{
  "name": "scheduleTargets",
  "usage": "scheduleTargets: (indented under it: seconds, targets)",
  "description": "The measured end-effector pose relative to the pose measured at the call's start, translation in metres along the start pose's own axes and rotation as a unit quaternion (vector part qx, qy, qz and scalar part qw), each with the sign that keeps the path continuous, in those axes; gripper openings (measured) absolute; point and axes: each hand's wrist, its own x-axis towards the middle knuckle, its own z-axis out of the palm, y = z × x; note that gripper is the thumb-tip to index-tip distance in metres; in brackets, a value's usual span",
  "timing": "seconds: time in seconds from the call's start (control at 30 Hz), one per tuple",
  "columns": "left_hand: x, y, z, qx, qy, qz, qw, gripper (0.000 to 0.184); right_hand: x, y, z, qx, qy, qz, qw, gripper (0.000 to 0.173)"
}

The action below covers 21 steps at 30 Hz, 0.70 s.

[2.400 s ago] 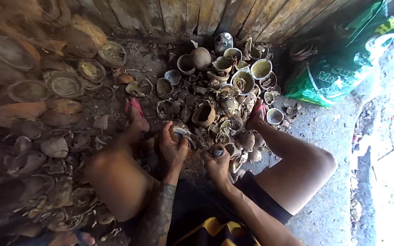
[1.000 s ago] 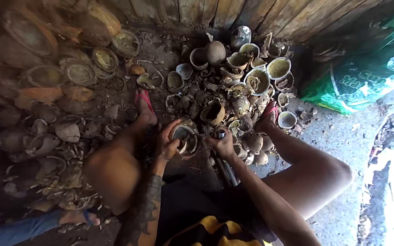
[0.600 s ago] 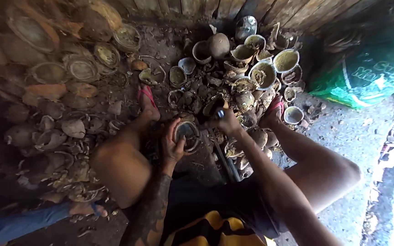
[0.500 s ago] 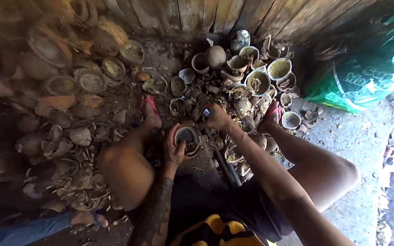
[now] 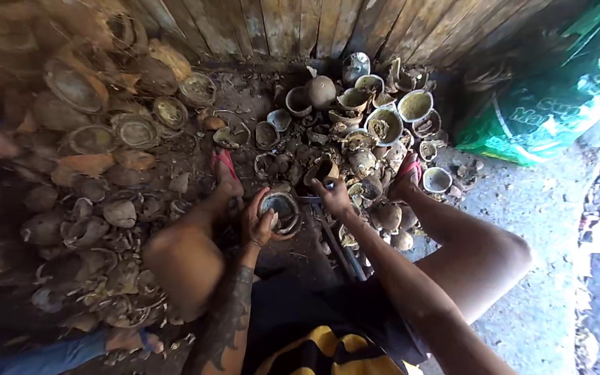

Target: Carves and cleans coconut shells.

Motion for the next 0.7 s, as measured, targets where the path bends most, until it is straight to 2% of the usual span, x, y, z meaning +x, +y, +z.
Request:
scheduleTargets:
  seconds: [0.07,0.1,0.17,0.23,0.3,0.33,0.43,0.5,0.53,0.63,0.7]
  targets:
    - [-0.003,0.004,-0.009,0.007,0.025,-0.018,1.000,0.059,-0.017,-0.015,0.000,0.032,-0.001,0.021,0.999,0.041]
    - [-0.007,0.010,-0.012,-0.016,0.061,-0.026,0.998,0.058,-0.039,-0.021,0.003,0.077,0.015,0.062,0.995,0.039]
    - [-0.012,0.026,-0.010,-0.050,0.086,-0.038,0.994,0.065,-0.084,-0.029,0.013,0.190,0.062,0.176,0.964,0.037]
    - [-0.017,0.034,0.006,-0.035,0.079,-0.046,0.995,0.062,-0.110,-0.037,0.031,0.257,0.148,0.232,0.927,0.032]
    - [-0.011,0.031,0.014,-0.037,0.104,-0.039,0.993,0.053,-0.101,-0.040,0.037,0.244,0.185,0.207,0.929,0.032]
    - [-0.007,0.030,0.015,-0.042,0.115,-0.034,0.992,0.050,-0.089,-0.039,0.032,0.221,0.165,0.190,0.942,0.031]
    - [-0.010,0.022,0.016,-0.033,0.119,-0.029,0.992,0.049,-0.041,-0.021,-0.001,0.106,0.020,0.124,0.986,0.032]
    - [-0.006,0.016,0.016,-0.016,0.118,-0.016,0.993,0.048,-0.002,-0.021,-0.017,0.005,-0.070,0.066,0.995,0.035]
    - [-0.009,0.013,0.017,-0.010,0.119,-0.016,0.993,0.048,0.006,-0.022,-0.018,-0.030,-0.088,0.033,0.995,0.037]
    - [-0.009,0.010,0.016,-0.013,0.134,-0.001,0.991,0.045,-0.008,-0.021,-0.016,-0.043,-0.095,-0.058,0.993,0.032]
    - [-0.012,0.012,0.013,-0.022,0.122,0.001,0.992,0.041,-0.038,-0.010,-0.008,0.007,-0.048,-0.077,0.996,0.026]
